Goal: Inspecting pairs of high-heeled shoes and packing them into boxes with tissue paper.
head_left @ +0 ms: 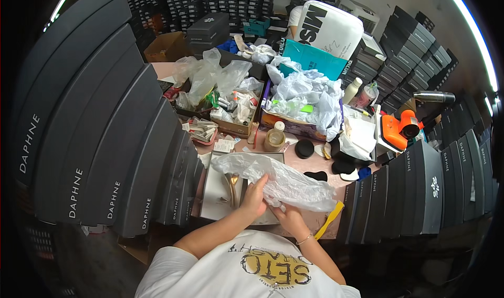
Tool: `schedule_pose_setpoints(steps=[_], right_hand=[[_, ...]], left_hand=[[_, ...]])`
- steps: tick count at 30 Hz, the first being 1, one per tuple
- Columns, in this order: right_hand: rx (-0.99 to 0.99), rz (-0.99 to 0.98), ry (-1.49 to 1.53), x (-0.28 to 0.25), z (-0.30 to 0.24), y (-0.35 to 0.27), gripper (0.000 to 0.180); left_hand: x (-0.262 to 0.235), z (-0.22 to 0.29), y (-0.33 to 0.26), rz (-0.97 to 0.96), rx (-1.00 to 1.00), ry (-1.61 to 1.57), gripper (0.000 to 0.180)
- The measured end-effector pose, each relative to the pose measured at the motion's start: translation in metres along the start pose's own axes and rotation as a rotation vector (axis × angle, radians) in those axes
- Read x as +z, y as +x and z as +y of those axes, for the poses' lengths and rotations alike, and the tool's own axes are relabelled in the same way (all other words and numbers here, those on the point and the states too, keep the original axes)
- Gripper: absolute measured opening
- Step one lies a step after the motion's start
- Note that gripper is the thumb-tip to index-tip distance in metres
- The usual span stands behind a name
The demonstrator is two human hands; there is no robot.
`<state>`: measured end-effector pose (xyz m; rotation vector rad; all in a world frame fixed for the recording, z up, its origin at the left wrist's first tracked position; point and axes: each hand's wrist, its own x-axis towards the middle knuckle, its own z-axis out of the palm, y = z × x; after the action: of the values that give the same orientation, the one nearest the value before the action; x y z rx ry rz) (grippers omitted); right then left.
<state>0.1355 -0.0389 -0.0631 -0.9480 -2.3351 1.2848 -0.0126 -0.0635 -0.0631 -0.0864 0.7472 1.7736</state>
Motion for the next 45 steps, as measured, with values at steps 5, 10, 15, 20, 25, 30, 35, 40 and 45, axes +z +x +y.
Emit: schedule_pose_setpoints(steps=[5,10,15,20,25,30,35,40,45], right_hand=[[0.173,-0.529,-0.072,-0.072,-0.038,-0.037,0.033],[-0.018,0.044,0.745,-0.121,-0.077,-0.065,0.023],[-0.054,0.165,0.312,-0.078,-0.066,-0.005,0.018],[-0.093,0.159,-0.337,-0.04,-0.051,0.001,0.016],[-0.057,0.061,-0.149,-0.033,-0.036,-0.01,0.019],[-0.118,0.016,-0.043,-0.073,-0.037,-0.014,0.028],[-0.249,0.162,0.141,-0.082,-0.061,0.024,0.027],[-0.018,0.106,0.858,-0.066,-0.049,0.027,0.015],[0.024,0.325,0.941,-0.073,-0.053,0.022,0.019]], left_hand=[[-0.027,0.031,0.017,0.107,0.422,0.693,0.022],[-0.009,0.06,0.013,-0.23,0.545,1.033,0.025],[0.022,0.035,-0.029,-0.376,-0.09,0.774,0.036],[0.014,0.015,-0.045,-0.339,-0.149,0.401,0.032],[0.013,0.004,-0.033,-0.162,0.072,0.419,0.022],[0.002,0.036,-0.021,-0.357,0.043,0.812,0.025],[0.015,0.047,-0.021,-0.715,0.099,1.363,0.032],[0.009,0.049,-0.018,-0.656,0.021,1.124,0.034],[0.007,0.056,-0.024,-0.589,-0.115,0.881,0.04]])
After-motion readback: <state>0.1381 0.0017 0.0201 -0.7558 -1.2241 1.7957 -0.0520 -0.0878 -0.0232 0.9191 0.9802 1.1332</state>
